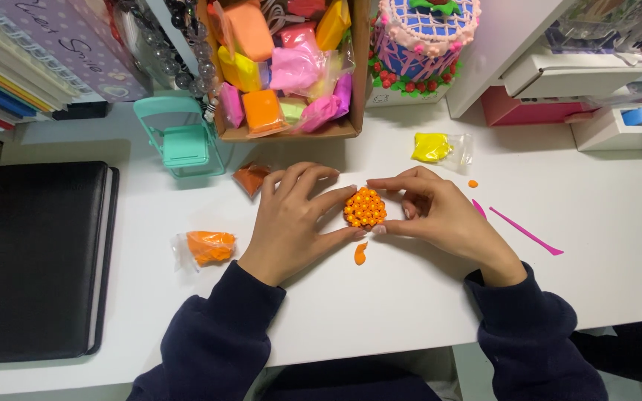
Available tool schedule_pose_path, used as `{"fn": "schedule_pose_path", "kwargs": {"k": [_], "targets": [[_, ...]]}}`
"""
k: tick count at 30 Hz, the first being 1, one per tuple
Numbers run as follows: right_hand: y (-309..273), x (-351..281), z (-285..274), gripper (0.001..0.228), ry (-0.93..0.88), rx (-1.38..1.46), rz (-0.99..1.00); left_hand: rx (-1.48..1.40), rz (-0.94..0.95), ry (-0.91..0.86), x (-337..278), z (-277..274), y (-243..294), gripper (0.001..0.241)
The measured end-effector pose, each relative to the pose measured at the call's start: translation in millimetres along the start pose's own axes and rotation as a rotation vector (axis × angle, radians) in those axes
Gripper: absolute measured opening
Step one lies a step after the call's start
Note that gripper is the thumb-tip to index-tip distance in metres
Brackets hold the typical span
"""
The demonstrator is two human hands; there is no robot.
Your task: Assembling a textured clay pineapple by attaching small orange beads to a central core
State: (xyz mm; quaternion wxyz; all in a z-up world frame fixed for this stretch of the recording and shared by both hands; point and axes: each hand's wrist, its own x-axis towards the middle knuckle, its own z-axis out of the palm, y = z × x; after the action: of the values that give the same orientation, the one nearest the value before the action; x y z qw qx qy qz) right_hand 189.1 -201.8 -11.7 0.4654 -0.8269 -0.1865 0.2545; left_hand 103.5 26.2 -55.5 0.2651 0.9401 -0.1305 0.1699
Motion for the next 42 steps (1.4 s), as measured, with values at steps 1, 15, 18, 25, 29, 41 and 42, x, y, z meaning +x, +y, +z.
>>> {"fn": "schedule_pose_path", "kwargs": {"k": [1,15,18,25,29,41,42], "targets": [[-1.8,-1.6,0.1,0.063,-0.001,0.000,0.002,-0.001,-0.001,-0.001,-0.4,-0.2,0.6,0.054],[-1.2,-6.8,-1.1,0.075,-0.009,0.003,-0.055,0.008,0.012,0.012,-3.9,-9.0,4.2,0.059],[3.7,-20.3,1.7,0.073,0.087,-0.128,-0.231,0.056,0.050,0.046,-16.5,-5.3,10.3,0.061],[17.8,-42.3,20.2,0.035,0.365,-0.470,-0.679,0.089,0.093,0.079,-13.7,-9.0,15.2,0.057],[25.2,-51.5,30.1,0.041,0.241,-0.553,-0.785,0.156,0.171,0.155,-12.6,-12.9,21.2,0.056],[23.0,-50.1,34.0,0.047,0.253,-0.665,-0.748,0.179,0.119,0.166,-15.7,-12.9,20.1,0.067],[23.3,-50.3,33.8,0.049,0.251,-0.663,-0.739,0.163,0.132,0.149,-15.7,-12.9,21.1,0.063]]}}
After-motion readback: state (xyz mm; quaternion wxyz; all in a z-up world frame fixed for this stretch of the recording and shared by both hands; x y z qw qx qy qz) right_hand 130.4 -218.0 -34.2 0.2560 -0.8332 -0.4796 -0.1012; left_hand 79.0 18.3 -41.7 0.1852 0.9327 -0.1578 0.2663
